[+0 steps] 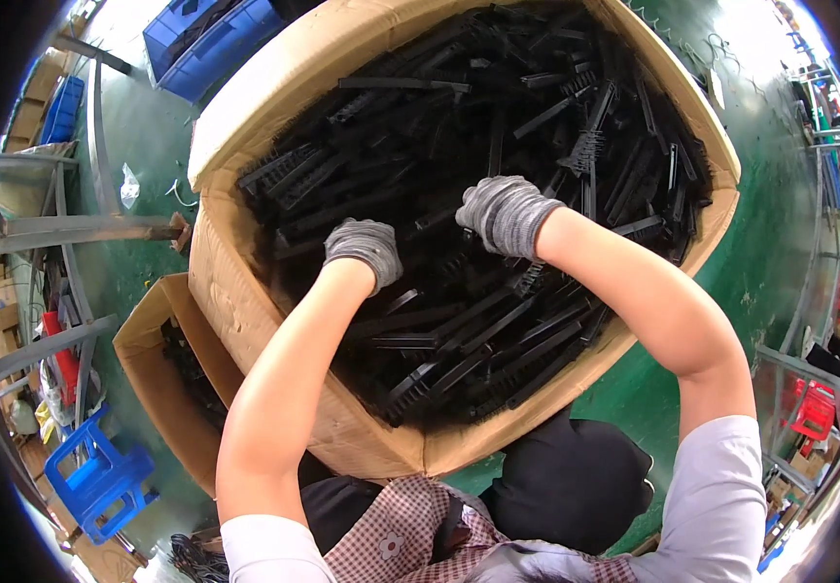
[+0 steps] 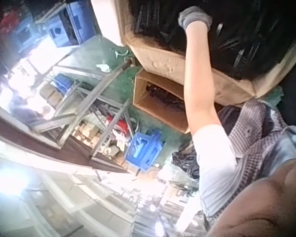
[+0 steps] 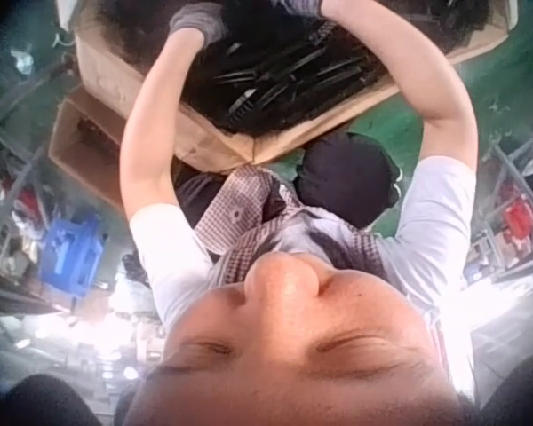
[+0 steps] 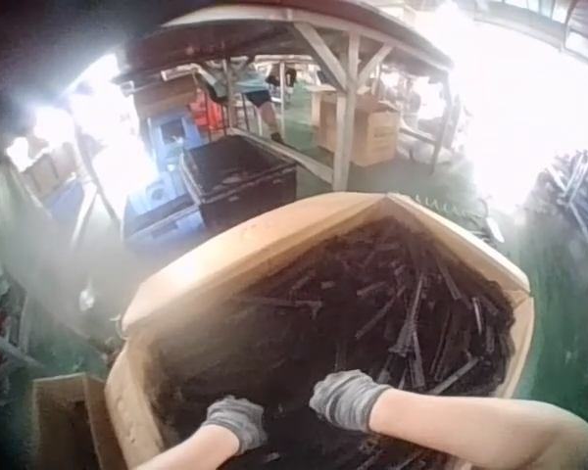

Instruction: The person sorts black plastic components by hand, transferring them from a large shipping box into a smaller cardboard container.

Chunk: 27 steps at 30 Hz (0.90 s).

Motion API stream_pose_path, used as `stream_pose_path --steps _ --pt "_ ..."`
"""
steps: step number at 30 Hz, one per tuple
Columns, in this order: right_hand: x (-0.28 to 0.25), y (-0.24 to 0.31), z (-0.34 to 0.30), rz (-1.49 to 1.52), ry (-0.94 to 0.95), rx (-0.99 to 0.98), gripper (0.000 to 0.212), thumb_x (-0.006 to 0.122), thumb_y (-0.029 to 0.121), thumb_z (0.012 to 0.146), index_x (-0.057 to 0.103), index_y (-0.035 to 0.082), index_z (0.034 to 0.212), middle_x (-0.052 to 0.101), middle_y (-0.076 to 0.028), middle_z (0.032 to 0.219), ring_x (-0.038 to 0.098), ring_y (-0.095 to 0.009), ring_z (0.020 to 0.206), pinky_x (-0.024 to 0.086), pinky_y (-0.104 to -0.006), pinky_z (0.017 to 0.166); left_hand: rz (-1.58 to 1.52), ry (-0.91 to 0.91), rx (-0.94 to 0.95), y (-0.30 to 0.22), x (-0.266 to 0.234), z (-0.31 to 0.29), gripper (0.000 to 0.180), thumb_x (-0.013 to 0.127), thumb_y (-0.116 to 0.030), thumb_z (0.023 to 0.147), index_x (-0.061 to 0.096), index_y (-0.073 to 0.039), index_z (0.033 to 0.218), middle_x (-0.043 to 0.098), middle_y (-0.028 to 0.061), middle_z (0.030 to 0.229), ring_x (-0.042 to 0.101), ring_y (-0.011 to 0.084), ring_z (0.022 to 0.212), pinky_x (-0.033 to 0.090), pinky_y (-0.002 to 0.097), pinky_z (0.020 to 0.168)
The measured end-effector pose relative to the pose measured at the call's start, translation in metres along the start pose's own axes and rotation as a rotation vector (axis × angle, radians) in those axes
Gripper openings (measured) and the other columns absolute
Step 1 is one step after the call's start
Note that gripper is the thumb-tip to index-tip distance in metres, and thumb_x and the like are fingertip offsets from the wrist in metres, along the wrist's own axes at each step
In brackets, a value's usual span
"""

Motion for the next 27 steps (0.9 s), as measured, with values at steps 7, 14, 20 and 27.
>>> stream_pose_path --steps 7,14,20,27 --pt "-0.038 -0.044 -0.061 0.274 -0.279 -0.02 0.023 0.073 0.018 0.061 0.058 0.009 0.076 0.052 -0.008 0.08 0.053 -0.027 0.079 0.045 -0.0373 0.068 -0.349 -0.125 0.123 0.003 -0.025 -0.01 0.042 0.062 -0.035 0.073 0.057 -0.007 0.102 0.061 0.0142 0.101 0.057 0.0305 0.098 0.046 0.0353 0.083" --pt "-0.043 -0.076 -0.096 0.442 -0.373 0.066 0.024 0.074 0.017 0.062 0.062 0.009 0.082 0.052 -0.009 0.082 0.053 -0.027 0.081 0.046 -0.0362 0.071 -0.455 -0.202 0.109 -0.016 -0.022 0.008 0.046 0.066 -0.036 0.073 0.056 -0.004 0.104 0.061 0.0171 0.098 0.057 0.0312 0.097 0.045 0.0381 0.082" --pt "-0.061 -0.085 -0.14 0.448 -0.676 0.127 0.027 0.076 0.015 0.06 0.062 0.008 0.082 0.049 -0.006 0.075 0.053 -0.02 0.069 0.044 -0.0303 0.062 -0.232 -0.103 -0.09 -0.015 -0.005 0.036 0.033 0.06 -0.031 0.076 0.062 -0.006 0.098 0.063 0.0164 0.096 0.06 0.0328 0.09 0.049 0.0426 0.073" --pt "-0.067 -0.101 -0.194 0.625 -0.953 0.386 0.025 0.077 0.014 0.061 0.064 0.006 0.081 0.054 -0.002 0.072 0.053 -0.015 0.07 0.044 -0.0265 0.066 -0.196 -0.261 -0.071 -0.025 -0.003 0.036 0.015 0.058 -0.01 0.075 0.067 -0.007 0.087 0.065 0.0153 0.09 0.063 0.0302 0.087 0.051 0.0385 0.07"
Point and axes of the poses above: each hand's wrist, its own z-axis towards the middle knuckle, its own x-axis out of the palm, y = z × x, the point moved 6 cm from there along z, towards the middle knuckle
